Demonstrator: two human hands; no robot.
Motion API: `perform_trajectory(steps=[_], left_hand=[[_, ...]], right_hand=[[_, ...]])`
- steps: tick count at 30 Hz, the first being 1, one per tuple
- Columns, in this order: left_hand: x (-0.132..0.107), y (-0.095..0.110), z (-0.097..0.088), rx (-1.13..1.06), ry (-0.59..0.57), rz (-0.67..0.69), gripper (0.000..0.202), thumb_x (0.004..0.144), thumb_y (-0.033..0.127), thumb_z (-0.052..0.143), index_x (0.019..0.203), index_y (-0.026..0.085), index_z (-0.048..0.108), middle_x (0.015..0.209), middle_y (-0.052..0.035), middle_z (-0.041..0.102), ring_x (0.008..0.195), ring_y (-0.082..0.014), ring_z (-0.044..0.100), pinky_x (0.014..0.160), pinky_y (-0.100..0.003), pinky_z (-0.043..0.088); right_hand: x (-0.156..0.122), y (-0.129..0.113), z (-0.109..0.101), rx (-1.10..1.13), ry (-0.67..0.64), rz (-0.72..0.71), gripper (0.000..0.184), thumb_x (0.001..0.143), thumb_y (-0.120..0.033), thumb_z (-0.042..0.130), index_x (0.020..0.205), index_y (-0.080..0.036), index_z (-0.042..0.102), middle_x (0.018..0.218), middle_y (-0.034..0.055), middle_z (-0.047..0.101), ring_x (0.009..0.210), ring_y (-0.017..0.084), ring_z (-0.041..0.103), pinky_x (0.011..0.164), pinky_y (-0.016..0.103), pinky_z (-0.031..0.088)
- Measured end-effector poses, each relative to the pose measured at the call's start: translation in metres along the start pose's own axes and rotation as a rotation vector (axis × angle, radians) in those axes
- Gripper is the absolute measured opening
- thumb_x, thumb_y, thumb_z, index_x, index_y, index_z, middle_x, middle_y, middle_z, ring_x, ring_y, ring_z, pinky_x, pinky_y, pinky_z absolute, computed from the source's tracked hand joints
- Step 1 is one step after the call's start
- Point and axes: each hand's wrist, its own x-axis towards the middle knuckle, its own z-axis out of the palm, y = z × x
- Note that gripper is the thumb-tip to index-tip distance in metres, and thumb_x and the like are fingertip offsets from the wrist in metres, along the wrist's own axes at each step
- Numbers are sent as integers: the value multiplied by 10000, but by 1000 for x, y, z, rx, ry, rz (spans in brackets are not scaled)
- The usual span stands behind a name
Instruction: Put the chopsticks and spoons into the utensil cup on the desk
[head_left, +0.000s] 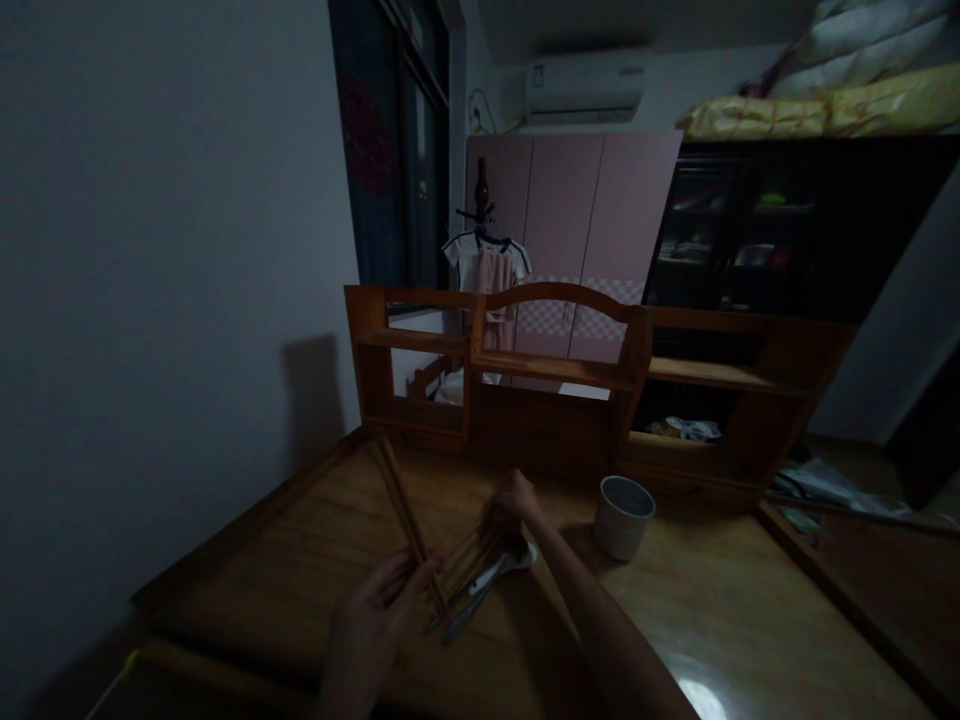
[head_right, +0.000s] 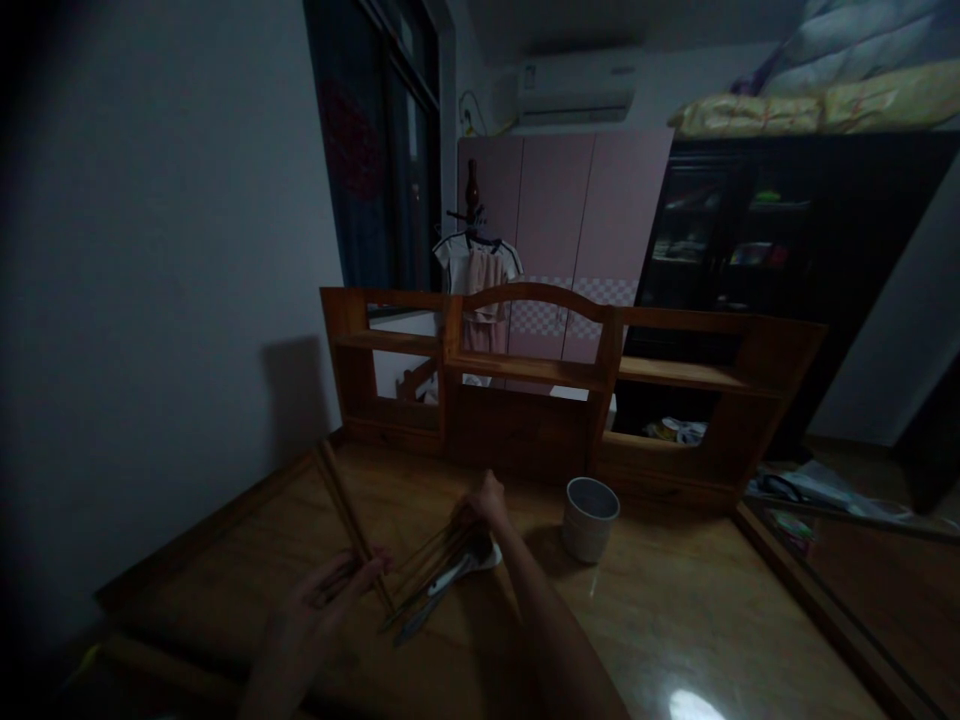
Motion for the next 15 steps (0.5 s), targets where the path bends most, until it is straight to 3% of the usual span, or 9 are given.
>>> perform_trajectory(steps=[4, 7, 10, 11, 13, 15], left_hand=[[0, 2, 13, -45, -80, -49, 338, 709, 433, 750, 909, 162, 718, 998, -68, 759, 997, -251, 694, 844, -258, 571], [2, 0, 28, -39, -154, -65, 320, 721, 440, 736, 882, 163, 728, 936, -64, 769, 930, -248, 713, 786, -253, 578], [1, 2, 51, 25, -225, -1, 276, 722, 437, 728, 818, 179, 750, 878, -58, 772, 869, -248, 720, 755, -260, 573], [0, 4, 61, 41, -252, 31, 263, 716, 432, 731, 811, 188, 758, 863, -55, 772, 859, -250, 719, 751, -264, 572], [-3, 8, 81, 47, -308, 78, 243, 709, 425, 733, 809, 208, 770, 843, -48, 772, 831, -250, 719, 733, -273, 573], [-6, 11, 101, 38, -356, 98, 230, 715, 421, 723, 803, 215, 776, 849, -50, 771, 810, -247, 718, 722, -278, 571]], right_hand=[[-3, -10, -4, 60, -27, -13, 312, 912, -382, 590, 1084, -124, 621, 929, 59, 661, 765, 174, 642, 662, 302, 536], [-25, -30, -19, 148, -45, -111, 438, 927, -510, 478, 1001, -123, 668, 700, 34, 635, 586, 146, 593, 520, 239, 474], [-66, -54, -49, 232, -121, -254, 450, 920, -553, 458, 981, -167, 681, 666, -4, 604, 562, 124, 571, 520, 222, 465], [-81, -61, -62, 278, -171, -374, 400, 924, -516, 487, 1018, -174, 672, 748, 6, 623, 624, 126, 588, 566, 225, 476], [-108, -72, -89, 229, -153, -548, 295, 895, -459, 579, 940, -184, 677, 784, 3, 611, 693, 127, 586, 603, 219, 460], [-128, -77, -114, 149, -95, -615, 235, 896, -410, 597, 872, -186, 663, 758, -4, 599, 691, 124, 574, 584, 212, 435]])
